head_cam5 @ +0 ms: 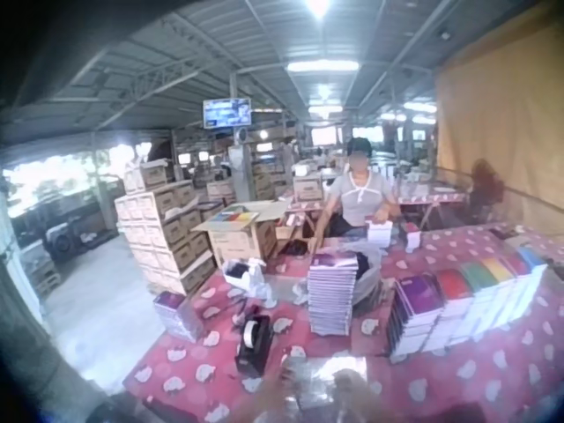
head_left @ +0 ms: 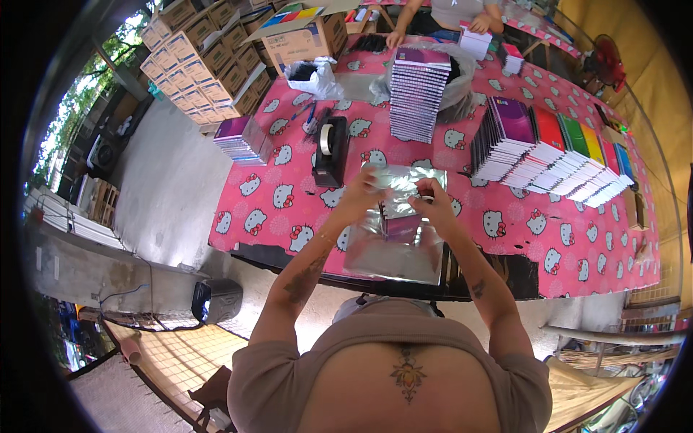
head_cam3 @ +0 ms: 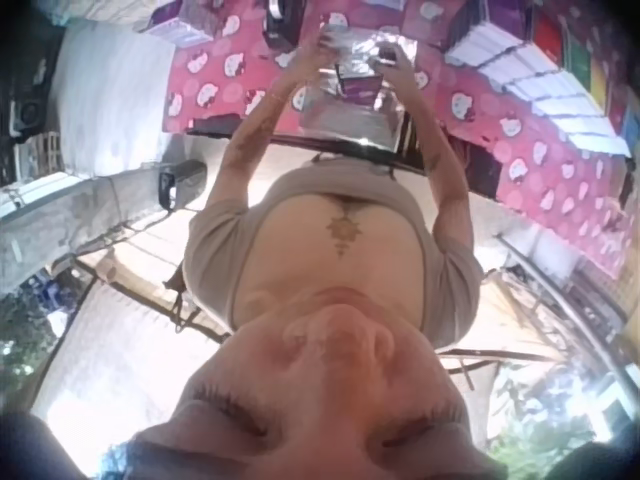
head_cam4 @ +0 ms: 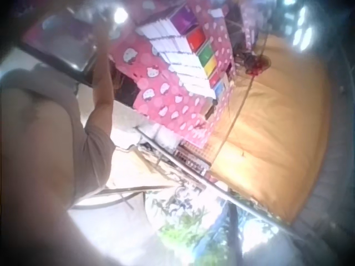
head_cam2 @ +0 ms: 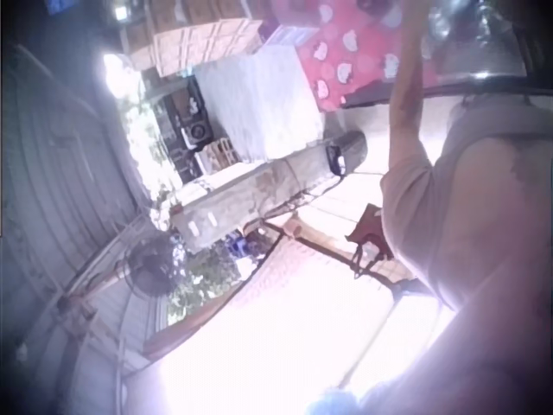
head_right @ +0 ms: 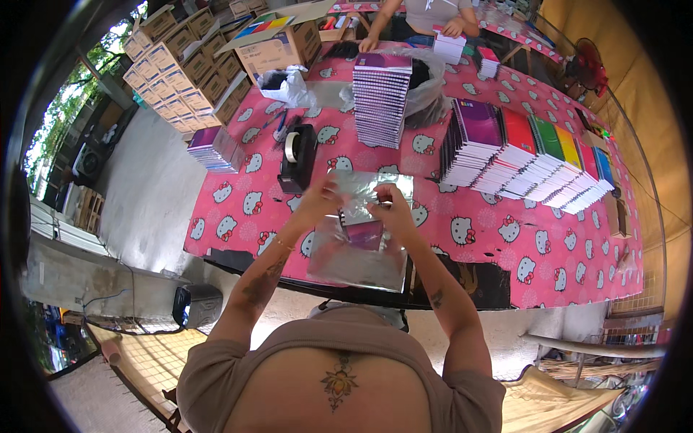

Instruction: The person wraps stacks of notebooks in silver foil, using a tape dispenser to secure the edges, and sorts them into colored piles on a table.

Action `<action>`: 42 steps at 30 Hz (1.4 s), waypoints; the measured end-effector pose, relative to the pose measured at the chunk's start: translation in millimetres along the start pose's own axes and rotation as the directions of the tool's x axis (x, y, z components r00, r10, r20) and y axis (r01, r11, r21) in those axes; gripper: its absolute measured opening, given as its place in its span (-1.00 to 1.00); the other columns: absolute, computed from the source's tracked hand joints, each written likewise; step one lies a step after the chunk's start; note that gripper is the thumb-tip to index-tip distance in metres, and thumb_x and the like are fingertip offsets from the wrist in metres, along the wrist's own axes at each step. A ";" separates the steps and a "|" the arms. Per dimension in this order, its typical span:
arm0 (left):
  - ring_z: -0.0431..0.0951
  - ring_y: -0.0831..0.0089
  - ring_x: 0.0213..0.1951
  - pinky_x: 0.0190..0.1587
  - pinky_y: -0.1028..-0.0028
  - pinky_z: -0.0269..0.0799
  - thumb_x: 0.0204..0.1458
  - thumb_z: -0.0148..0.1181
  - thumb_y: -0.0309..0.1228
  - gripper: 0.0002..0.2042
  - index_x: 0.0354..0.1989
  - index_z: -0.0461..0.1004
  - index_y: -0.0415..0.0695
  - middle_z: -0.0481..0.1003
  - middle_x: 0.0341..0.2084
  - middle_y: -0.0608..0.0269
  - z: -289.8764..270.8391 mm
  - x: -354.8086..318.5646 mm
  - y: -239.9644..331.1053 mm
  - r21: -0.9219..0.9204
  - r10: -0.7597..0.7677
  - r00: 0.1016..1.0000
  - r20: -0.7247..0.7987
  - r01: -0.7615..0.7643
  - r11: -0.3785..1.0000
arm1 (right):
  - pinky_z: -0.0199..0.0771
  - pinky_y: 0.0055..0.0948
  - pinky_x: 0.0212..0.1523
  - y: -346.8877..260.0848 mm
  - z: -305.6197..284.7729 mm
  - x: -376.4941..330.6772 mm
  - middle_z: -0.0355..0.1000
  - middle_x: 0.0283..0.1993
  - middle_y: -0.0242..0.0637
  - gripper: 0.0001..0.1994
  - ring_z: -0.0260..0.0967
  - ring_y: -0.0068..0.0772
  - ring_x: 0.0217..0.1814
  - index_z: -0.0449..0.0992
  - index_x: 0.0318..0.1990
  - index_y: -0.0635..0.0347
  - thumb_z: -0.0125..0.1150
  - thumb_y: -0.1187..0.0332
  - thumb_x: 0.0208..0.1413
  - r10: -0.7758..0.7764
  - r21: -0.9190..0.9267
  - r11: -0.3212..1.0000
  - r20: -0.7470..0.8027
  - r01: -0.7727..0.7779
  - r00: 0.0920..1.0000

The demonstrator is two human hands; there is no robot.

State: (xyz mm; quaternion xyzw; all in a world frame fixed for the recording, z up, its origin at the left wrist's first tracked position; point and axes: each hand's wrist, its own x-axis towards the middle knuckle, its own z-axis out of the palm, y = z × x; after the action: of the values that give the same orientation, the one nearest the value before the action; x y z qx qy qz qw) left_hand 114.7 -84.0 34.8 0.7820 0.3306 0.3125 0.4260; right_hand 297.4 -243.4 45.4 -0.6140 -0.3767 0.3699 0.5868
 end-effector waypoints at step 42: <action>0.40 0.24 0.07 0.11 0.13 0.27 -0.05 0.33 0.10 -0.19 0.23 0.27 -0.26 0.38 0.11 0.01 31.9 24.0 40.2 0.462 0.240 0.867 0.436 -0.445 0.767 | 0.45 -0.55 -0.13 40.4 15.0 -10.7 0.35 -0.09 -0.35 -0.67 0.36 -0.55 -0.13 0.38 0.04 0.19 0.30 0.39 0.16 0.017 0.441 0.890 -0.278 0.112 0.960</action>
State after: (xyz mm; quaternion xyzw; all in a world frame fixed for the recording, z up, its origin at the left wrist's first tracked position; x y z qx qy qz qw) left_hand 163.4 -96.7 60.7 0.9608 0.1735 0.1331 0.1703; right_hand 280.4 -247.5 4.6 -0.4960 -0.2104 0.3441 0.7690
